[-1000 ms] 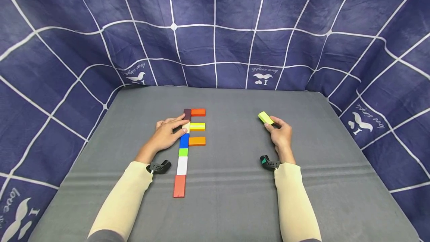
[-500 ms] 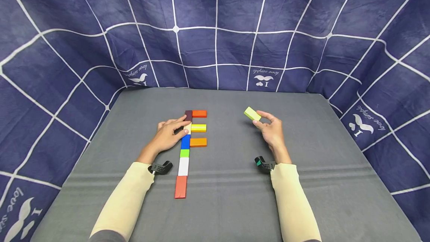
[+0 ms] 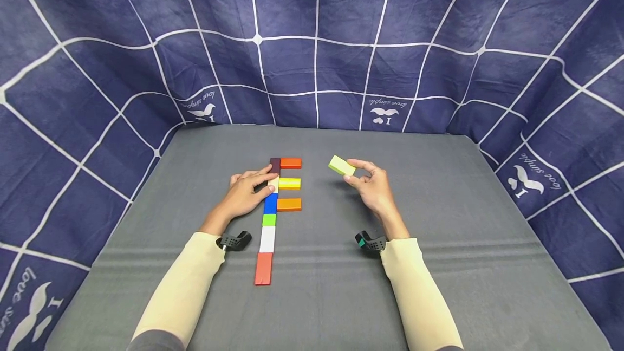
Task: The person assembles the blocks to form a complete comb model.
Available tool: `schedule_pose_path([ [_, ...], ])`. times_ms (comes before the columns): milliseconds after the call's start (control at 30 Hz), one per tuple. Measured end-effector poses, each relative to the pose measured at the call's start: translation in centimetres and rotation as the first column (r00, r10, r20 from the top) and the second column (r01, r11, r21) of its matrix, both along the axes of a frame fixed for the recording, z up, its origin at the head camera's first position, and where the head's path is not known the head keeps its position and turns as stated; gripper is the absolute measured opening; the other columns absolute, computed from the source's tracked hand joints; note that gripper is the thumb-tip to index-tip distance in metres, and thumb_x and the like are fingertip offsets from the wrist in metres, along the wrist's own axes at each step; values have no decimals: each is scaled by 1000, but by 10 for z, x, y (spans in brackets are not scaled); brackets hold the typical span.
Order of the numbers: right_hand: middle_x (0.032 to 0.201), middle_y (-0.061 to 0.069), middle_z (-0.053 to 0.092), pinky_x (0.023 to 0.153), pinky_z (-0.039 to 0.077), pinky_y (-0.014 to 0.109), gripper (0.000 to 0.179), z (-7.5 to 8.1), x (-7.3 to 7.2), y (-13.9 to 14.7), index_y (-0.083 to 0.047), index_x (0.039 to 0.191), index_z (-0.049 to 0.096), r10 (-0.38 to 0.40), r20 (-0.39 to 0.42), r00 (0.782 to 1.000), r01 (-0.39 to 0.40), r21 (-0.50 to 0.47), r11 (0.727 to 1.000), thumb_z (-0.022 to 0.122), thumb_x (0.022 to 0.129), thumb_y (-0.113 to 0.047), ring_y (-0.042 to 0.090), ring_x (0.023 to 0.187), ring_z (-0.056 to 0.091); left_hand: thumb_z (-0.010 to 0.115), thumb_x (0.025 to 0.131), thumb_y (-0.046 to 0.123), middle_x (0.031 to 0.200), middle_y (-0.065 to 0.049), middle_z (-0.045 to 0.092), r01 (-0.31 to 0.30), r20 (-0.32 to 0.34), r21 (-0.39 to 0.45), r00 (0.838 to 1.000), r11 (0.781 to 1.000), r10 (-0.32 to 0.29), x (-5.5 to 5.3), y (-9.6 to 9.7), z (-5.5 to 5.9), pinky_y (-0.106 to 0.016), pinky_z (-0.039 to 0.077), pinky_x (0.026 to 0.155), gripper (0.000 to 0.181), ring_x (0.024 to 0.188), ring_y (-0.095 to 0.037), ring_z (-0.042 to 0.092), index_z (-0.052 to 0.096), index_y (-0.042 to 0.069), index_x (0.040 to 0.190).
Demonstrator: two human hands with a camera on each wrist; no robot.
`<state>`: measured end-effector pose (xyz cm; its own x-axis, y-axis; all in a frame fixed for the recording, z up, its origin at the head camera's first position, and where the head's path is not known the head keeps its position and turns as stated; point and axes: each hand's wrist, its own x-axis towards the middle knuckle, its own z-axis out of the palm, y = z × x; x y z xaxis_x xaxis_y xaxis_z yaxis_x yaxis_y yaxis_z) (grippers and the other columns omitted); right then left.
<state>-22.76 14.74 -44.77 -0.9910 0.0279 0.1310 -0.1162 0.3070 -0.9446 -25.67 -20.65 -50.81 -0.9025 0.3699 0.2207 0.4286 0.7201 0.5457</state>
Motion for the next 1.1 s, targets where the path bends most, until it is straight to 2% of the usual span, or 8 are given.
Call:
schedule_pose_path([
  [333,125,4,62,42,29,20,39,-6,13,-34,-20,123,72,89,-6,996,-89,24,996,80,86,-12,4,43,37,59,100,45,160,7,41,-4,1,0,1000,1000,4,-2,-3,-1,-53,19,100,46,137,-28,45,57,30,143],
  [600,121,5,61,42,30,20,37,-14,29,-51,-19,120,73,155,14,988,-155,31,987,80,85,-10,6,42,37,59,100,45,160,6,40,4,7,-3,1000,1000,-4,-2,-2,-1,-53,19,100,46,137,-29,45,58,30,143],
  [867,124,0,63,42,31,19,35,-20,38,-67,-21,119,74,231,46,972,-234,79,969,81,85,-14,6,42,38,59,100,42,160,3,40,4,8,-7,1000,1000,-4,-2,-1,2,-53,20,99,44,137,-30,45,58,29,142],
  [1100,120,6,65,42,33,20,35,-26,43,-77,-16,118,75,309,62,949,-315,121,941,82,84,-11,5,42,40,59,100,44,161,3,40,-2,15,-14,1000,1000,2,-1,-1,1,-54,20,100,45,137,-29,45,58,30,143],
])
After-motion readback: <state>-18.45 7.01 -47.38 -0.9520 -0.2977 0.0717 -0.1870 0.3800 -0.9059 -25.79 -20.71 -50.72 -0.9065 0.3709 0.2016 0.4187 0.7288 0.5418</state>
